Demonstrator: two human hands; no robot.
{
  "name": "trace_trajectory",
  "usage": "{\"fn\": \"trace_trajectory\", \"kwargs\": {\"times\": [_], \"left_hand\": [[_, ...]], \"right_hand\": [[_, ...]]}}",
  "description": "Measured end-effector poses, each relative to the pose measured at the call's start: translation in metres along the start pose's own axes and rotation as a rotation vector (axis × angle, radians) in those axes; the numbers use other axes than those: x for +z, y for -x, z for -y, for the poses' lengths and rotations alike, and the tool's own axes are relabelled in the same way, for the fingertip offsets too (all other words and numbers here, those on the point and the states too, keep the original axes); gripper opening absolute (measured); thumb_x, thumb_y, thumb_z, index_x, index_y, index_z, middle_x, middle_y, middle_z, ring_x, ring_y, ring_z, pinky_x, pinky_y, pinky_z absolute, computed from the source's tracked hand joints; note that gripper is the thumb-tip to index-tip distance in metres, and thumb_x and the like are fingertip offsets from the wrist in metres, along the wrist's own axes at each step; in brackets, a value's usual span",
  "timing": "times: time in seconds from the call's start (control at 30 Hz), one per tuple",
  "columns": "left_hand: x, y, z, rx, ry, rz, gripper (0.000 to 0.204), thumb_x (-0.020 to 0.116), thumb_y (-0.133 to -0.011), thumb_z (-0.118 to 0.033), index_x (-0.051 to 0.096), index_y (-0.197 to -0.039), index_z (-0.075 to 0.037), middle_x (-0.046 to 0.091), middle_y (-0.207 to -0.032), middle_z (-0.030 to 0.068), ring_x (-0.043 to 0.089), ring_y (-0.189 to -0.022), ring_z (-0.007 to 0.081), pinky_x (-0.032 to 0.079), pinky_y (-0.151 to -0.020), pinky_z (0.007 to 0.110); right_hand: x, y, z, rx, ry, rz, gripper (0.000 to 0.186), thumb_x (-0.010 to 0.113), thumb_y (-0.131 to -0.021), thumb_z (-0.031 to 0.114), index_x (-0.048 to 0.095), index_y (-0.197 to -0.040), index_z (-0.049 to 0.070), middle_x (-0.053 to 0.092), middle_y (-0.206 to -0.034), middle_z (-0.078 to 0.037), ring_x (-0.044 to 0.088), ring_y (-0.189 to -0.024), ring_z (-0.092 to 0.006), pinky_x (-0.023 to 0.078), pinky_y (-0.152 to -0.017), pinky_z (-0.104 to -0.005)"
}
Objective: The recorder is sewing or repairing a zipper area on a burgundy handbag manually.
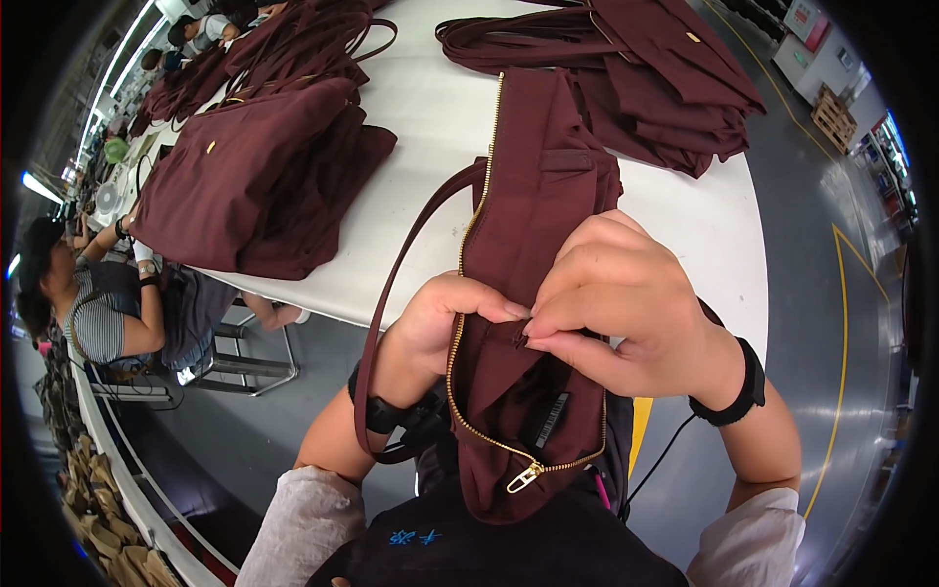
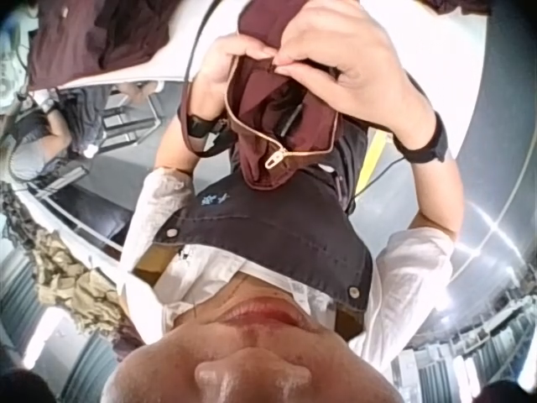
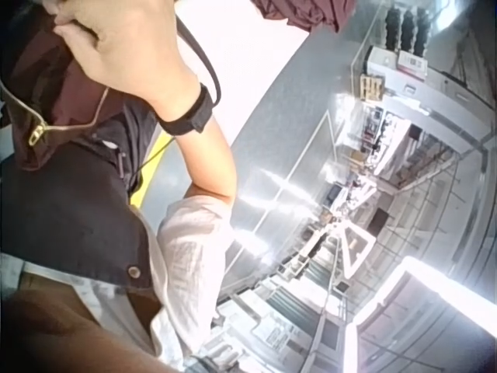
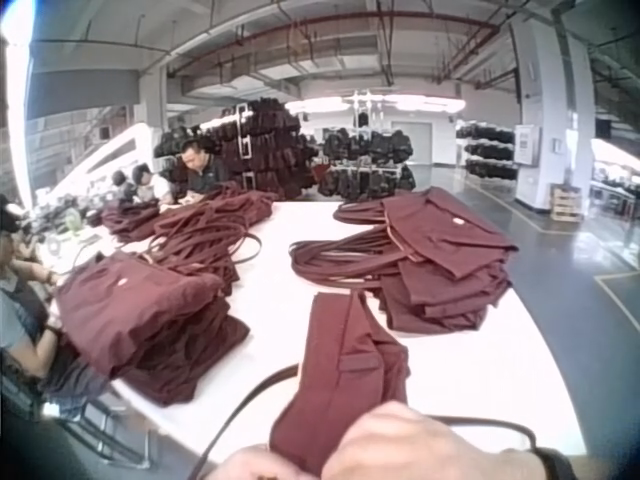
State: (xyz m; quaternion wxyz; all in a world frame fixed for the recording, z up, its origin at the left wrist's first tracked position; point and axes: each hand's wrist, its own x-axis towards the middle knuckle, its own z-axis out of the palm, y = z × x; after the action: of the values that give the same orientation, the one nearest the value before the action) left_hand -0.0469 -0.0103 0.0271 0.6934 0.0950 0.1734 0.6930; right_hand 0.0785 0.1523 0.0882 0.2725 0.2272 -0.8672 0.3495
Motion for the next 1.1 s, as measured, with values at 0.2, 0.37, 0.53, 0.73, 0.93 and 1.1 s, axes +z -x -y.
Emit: {"fn": "trace_trajectory", "kwargs": {"times": [0.2,0.37,0.53,0.73,0.93,1.1], "left_hand": [[-0.006,0.003,0.001,0.059,-0.037,0.051,0.030,0.055,-0.075,0.002,0.063,-0.103,0.012,0.067,-0.100,0.0201,0.067,-0.091,0.0266,0.054,-0.085,0.035],[0.022,0.009,0.010,0.203,-0.166,-0.119,0.054,0.065,-0.073,0.000,0.050,-0.125,0.006,0.060,-0.119,0.0157,0.061,-0.107,0.0250,0.047,-0.095,0.035],[0.015,0.010,0.015,0.319,-0.383,-0.055,0.059,0.071,-0.071,-0.003,0.051,-0.126,0.003,0.060,-0.119,0.0140,0.059,-0.109,0.0228,0.044,-0.098,0.034],[0.018,0.017,0.019,0.354,-0.523,-0.093,0.054,0.071,-0.075,-0.003,0.052,-0.125,0.003,0.061,-0.118,0.0117,0.058,-0.110,0.0220,0.045,-0.096,0.034],[0.020,0.018,0.020,0.395,-0.635,-0.109,0.050,0.070,-0.077,-0.002,0.054,-0.124,0.002,0.062,-0.116,0.0104,0.059,-0.108,0.0206,0.045,-0.095,0.034],[0.022,0.020,0.020,0.385,-0.655,-0.132,0.050,0.071,-0.076,-0.002,0.054,-0.123,0.002,0.062,-0.115,0.0102,0.058,-0.107,0.0201,0.045,-0.094,0.033]], "right_hand": [[-0.001,0.000,0.012,0.012,0.133,-0.020,0.015,0.075,-0.065,0.005,0.063,-0.073,0.008,0.059,-0.078,-0.001,0.054,-0.075,-0.0206,0.039,-0.067,-0.0331],[-0.004,0.002,0.019,0.063,0.220,0.001,0.017,0.077,-0.063,0.005,0.066,-0.076,0.010,0.064,-0.079,-0.001,0.058,-0.075,-0.0203,0.041,-0.070,-0.0324],[-0.003,0.008,0.021,0.127,0.160,-0.062,0.015,0.077,-0.065,0.005,0.067,-0.075,0.009,0.066,-0.084,-0.001,0.059,-0.078,-0.0202,0.041,-0.073,-0.0326],[0.001,0.015,0.023,0.149,0.158,-0.094,0.013,0.077,-0.066,0.005,0.068,-0.075,0.007,0.068,-0.090,-0.003,0.059,-0.080,-0.0210,0.042,-0.075,-0.0333],[0.005,0.021,0.032,0.290,0.010,-0.171,0.012,0.075,-0.068,0.004,0.067,-0.077,0.007,0.065,-0.089,-0.003,0.056,-0.081,-0.0209,0.039,-0.071,-0.0330],[0.006,0.025,0.033,0.306,0.061,-0.145,0.017,0.078,-0.066,0.003,0.070,-0.080,0.007,0.067,-0.089,-0.005,0.056,-0.078,-0.0209,0.043,-0.071,-0.0322]]}}
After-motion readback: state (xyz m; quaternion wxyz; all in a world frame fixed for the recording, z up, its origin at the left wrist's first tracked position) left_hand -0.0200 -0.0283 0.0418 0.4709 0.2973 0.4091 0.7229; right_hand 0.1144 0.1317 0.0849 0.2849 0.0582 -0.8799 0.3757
